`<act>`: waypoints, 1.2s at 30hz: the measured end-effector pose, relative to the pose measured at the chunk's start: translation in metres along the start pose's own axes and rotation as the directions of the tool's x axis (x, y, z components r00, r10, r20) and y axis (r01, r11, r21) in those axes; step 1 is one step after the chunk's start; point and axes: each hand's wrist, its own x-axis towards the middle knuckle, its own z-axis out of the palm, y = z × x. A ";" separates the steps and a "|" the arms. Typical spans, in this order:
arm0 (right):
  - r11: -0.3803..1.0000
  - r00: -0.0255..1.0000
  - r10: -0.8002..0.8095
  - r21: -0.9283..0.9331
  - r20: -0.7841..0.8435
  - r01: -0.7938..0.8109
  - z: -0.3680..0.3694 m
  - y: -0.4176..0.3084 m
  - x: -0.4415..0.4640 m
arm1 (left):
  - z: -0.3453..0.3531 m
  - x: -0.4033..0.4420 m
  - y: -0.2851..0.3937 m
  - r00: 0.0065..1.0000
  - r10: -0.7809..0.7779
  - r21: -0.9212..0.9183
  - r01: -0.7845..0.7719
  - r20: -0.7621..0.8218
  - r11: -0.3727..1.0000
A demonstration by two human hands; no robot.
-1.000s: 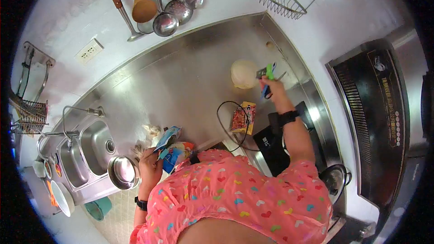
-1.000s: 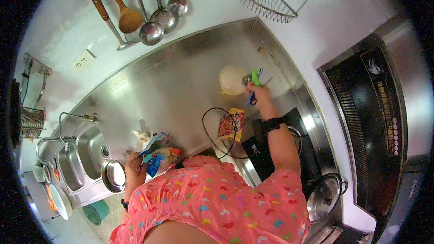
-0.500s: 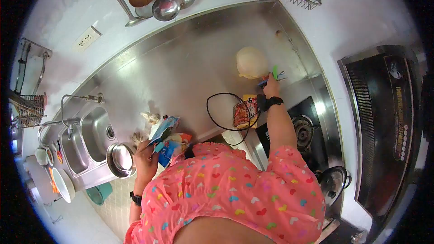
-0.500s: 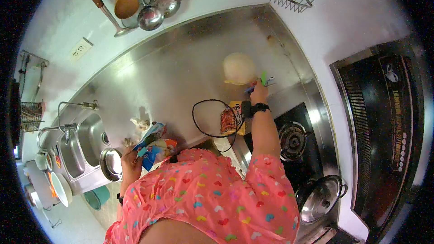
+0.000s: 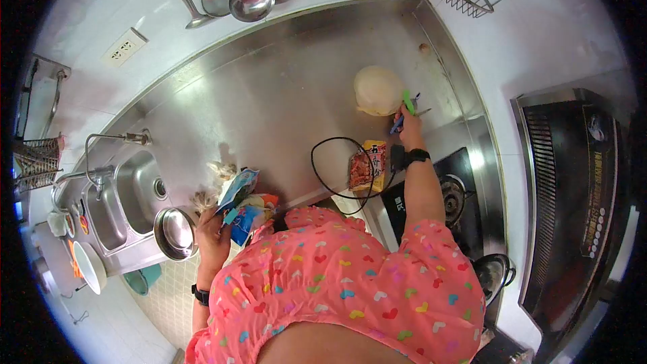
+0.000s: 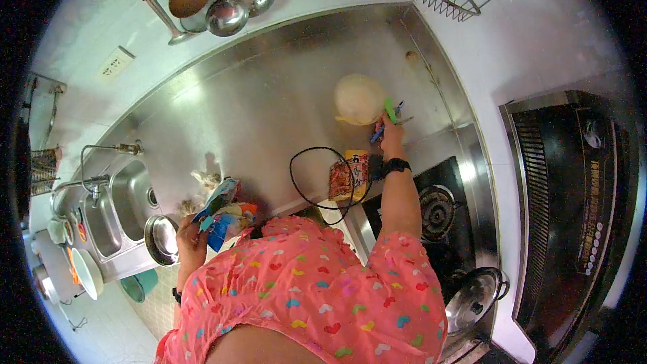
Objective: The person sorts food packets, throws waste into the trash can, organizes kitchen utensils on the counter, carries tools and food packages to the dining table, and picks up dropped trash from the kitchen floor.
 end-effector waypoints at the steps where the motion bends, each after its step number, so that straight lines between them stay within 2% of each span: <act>1: 1.000 1.000 0.000 -0.001 0.001 0.000 0.000 0.003 0.004 | 0.000 0.001 0.000 1.000 -0.012 -0.001 0.012 0.005 1.000; 3: 0.997 0.995 -0.075 -0.020 -0.059 0.074 0.004 0.008 0.008 | -0.001 0.003 0.003 1.000 -0.009 -0.006 0.009 0.011 1.000; 7: 0.989 0.993 -0.117 -0.090 -0.031 0.114 0.014 0.002 -0.004 | -0.002 0.008 0.012 0.999 -0.042 -0.034 0.042 -0.006 0.999; 9: 0.979 0.980 -0.200 0.026 -0.003 0.200 0.023 0.004 -0.004 | -0.003 0.009 0.010 1.000 -0.017 -0.016 0.017 -0.005 1.000; 11: 0.982 0.980 -0.189 0.020 0.062 0.188 0.024 -0.007 -0.017 | -0.002 0.008 0.008 1.000 -0.016 0.006 0.016 -0.020 1.000; 13: 0.982 0.954 -0.190 0.063 0.233 0.180 0.038 -0.013 -0.033 | -0.004 0.003 0.002 1.000 -0.008 0.073 0.007 0.007 0.997; 14: 0.979 0.920 -0.201 0.109 0.338 0.174 0.043 -0.015 -0.037 | -0.004 0.001 0.001 0.999 0.048 0.054 -0.046 -0.023 0.997; 16: 0.987 0.910 -0.156 0.041 0.383 0.153 0.056 -0.019 -0.047 | -0.007 -0.003 0.014 0.998 -0.023 0.079 0.028 -0.060 0.996; 18: 0.996 0.930 -0.034 -0.059 0.366 0.060 0.078 -0.034 -0.085 | -0.011 -0.012 0.019 0.992 -0.104 0.030 0.106 -0.065 0.994; 20: 0.992 0.894 -0.015 -0.105 0.448 0.069 0.094 -0.028 -0.103 | -0.006 -0.028 0.008 0.981 -0.134 -0.056 0.128 -0.137 0.990; 22: 0.986 0.855 -0.011 -0.135 0.518 0.094 0.112 -0.017 -0.113 | -0.003 -0.047 0.000 0.962 -0.190 -0.053 0.184 -0.193 0.982; 24: 0.998 0.773 0.013 -0.058 0.634 0.030 0.123 -0.012 -0.122 | 0.000 -0.063 0.007 0.942 -0.241 -0.058 0.234 -0.233 0.971; 25: 0.995 0.721 -0.004 -0.071 0.693 0.074 0.130 -0.010 -0.133 | -0.002 -0.073 0.008 0.933 -0.239 -0.064 0.231 -0.270 0.971; 27: 0.983 0.711 0.068 -0.168 0.700 0.071 0.142 -0.005 -0.144 | 0.000 -0.095 0.006 0.906 -0.262 -0.070 0.254 -0.332 0.965; 28: 0.966 0.728 0.114 -0.246 0.676 0.077 0.145 0.000 -0.150 | 0.001 -0.110 0.003 0.884 -0.294 -0.095 0.279 -0.363 0.956; 30: 0.944 0.653 0.209 -0.325 0.728 0.061 0.147 0.007 -0.162 | -0.002 -0.143 0.004 0.844 -0.350 -0.132 0.325 -0.407 0.936; 32: 0.965 0.538 0.139 -0.236 0.832 0.116 0.157 0.010 -0.192 | -0.004 -0.176 0.005 0.775 -0.400 -0.169 0.366 -0.489 0.915; 36: 0.960 0.452 0.154 -0.241 0.879 0.143 0.176 0.025 -0.282 | -0.014 -0.258 -0.004 0.661 -0.499 -0.257 0.434 -0.560 0.863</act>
